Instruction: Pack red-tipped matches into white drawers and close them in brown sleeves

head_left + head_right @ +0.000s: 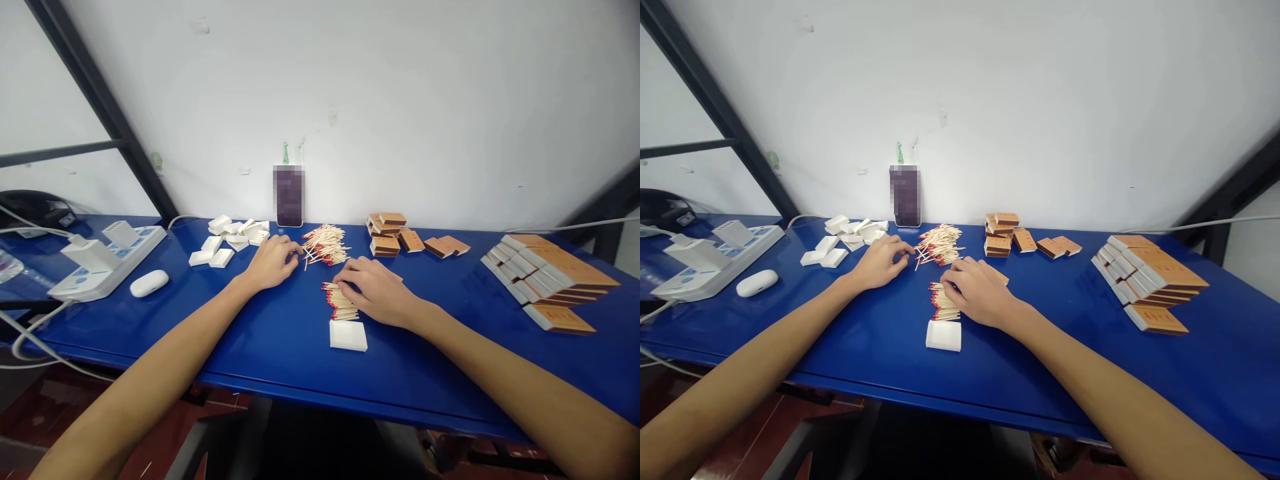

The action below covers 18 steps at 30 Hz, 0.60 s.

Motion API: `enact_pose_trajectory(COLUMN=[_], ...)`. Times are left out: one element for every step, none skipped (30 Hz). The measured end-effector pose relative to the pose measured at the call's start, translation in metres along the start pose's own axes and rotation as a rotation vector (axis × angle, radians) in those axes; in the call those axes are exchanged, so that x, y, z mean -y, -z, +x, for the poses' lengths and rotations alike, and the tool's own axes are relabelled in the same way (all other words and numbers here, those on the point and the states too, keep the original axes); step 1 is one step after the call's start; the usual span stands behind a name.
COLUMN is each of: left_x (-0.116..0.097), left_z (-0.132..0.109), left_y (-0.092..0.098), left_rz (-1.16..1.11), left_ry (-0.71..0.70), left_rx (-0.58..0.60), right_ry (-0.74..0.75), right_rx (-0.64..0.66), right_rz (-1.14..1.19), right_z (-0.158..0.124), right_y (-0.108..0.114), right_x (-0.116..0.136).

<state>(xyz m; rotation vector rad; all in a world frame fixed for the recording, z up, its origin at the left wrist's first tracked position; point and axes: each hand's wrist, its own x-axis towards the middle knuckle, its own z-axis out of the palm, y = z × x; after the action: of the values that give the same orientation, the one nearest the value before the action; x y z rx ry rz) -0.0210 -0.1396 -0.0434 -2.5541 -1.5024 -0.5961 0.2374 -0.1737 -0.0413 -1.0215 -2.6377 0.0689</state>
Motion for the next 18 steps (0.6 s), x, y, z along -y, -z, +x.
enact_pose_trajectory(left_x=[0.001, 0.000, -0.002, -0.004, -0.007, -0.010, -0.012, -0.014, -0.015, -0.015, -0.015, -0.015, -0.014, -0.014, -0.014, -0.014, -0.014, -0.015], left_z=[0.000, -0.001, -0.001, -0.001, -0.001, -0.001, -0.002, -0.002, -0.002, -0.002, -0.002, -0.002, -0.002, -0.002, -0.002, -0.002, -0.002, -0.002], left_y=[0.000, 0.001, 0.001, 0.001, 0.001, 0.001, 0.001, 0.001, 0.001, 0.001, 0.001, 0.001, 0.002, 0.002, 0.003, 0.003, 0.004, 0.004], left_rz=[-0.007, -0.017, -0.028, -0.036, -0.042, -0.046, -0.048, -0.046, -0.042, -0.036, -0.030, -0.024, -0.020, -0.017, -0.016, -0.015, -0.015, -0.018], left_ry=[0.006, 0.014, 0.024, 0.029, 0.026, 0.018, 0.005, -0.011, -0.025, -0.038, -0.049, -0.059, -0.068, -0.075, -0.079, -0.083, -0.086, -0.086], left_rx=[0.002, 0.006, 0.013, 0.024, 0.036, 0.047, 0.058, 0.067, 0.076, 0.084, 0.091, 0.095, 0.098, 0.098, 0.098, 0.096, 0.095, 0.095], right_ry=[-0.002, -0.002, 0.001, 0.003, 0.000, -0.009, -0.023, -0.042, -0.059, -0.073, -0.082, -0.088, -0.094, -0.097, -0.097, -0.094, -0.089, -0.081], right_rx=[0.007, 0.012, 0.018, 0.021, 0.017, 0.005, -0.013, -0.034, -0.053, -0.066, -0.070, -0.069, -0.067, -0.063, -0.059, -0.058, -0.057, -0.058], right_rz=[0.010, 0.021, 0.031, 0.040, 0.048, 0.052, 0.051, 0.041, 0.024, 0.001, -0.027, -0.056, -0.086, -0.112, -0.133, -0.148, -0.155, -0.153], right_z=[0.000, 0.000, -0.001, -0.001, -0.001, -0.001, -0.001, -0.001, 0.000, 0.001, 0.002, 0.003, 0.004, 0.006, 0.007, 0.008, 0.009, 0.010], right_y=[0.001, 0.001, 0.002, 0.002, 0.002, 0.002, 0.001, 0.000, -0.002, -0.003, -0.004, -0.005, -0.006, -0.007, -0.008, -0.008, -0.009, -0.009], right_x=[0.000, 0.000, 0.001, 0.001, 0.001, 0.001, 0.001, 0.000, -0.001, -0.003, -0.004, -0.006, -0.009, -0.011, -0.013, -0.015, -0.018, -0.020])
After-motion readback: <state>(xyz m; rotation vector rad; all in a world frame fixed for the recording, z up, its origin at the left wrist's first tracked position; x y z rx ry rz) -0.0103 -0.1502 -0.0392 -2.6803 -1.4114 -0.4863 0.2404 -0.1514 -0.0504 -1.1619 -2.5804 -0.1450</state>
